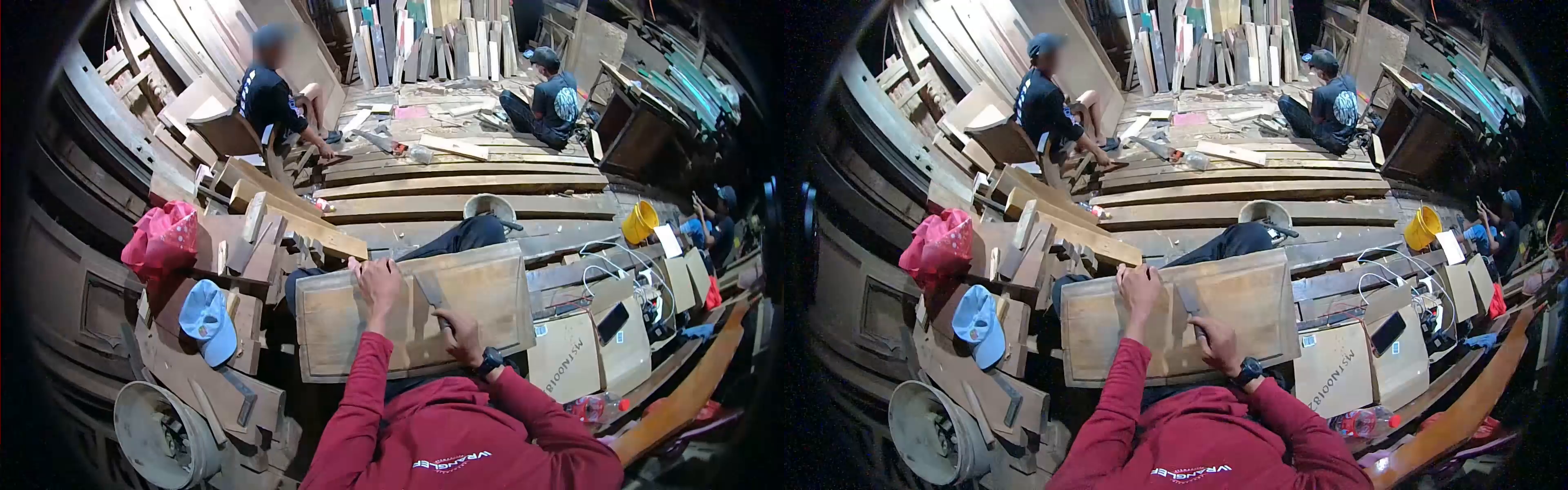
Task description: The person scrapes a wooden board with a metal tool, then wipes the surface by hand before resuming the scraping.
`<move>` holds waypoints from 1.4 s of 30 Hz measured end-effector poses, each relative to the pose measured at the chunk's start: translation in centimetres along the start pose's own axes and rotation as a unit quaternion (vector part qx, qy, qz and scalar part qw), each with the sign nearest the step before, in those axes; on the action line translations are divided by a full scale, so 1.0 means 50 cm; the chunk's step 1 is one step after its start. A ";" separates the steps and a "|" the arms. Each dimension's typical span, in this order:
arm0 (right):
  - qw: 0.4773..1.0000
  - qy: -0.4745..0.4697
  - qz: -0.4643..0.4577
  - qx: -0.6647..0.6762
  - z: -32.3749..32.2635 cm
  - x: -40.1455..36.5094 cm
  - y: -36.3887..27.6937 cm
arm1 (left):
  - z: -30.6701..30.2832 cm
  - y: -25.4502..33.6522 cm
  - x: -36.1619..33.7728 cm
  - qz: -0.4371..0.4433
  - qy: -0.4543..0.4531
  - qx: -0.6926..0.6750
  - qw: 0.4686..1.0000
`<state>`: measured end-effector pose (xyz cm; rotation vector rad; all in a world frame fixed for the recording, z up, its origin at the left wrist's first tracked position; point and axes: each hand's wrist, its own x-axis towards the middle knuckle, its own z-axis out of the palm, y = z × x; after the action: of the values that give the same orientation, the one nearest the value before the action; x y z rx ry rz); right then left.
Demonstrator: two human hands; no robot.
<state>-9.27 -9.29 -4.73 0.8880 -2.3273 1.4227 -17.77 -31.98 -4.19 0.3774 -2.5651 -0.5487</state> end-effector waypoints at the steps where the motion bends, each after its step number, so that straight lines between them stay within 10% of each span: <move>1: 1.000 -0.009 0.002 0.001 0.002 0.007 0.001 | 0.005 -0.003 0.008 0.004 0.005 0.006 1.000; 42: 0.995 -0.089 0.020 -0.042 0.000 -0.010 -0.023 | 0.000 -0.003 -0.007 -0.002 0.006 -0.014 1.000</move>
<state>-8.15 -9.46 -4.18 0.9865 -2.5269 1.2980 -17.44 -31.99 -4.42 0.3758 -2.5428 -0.5801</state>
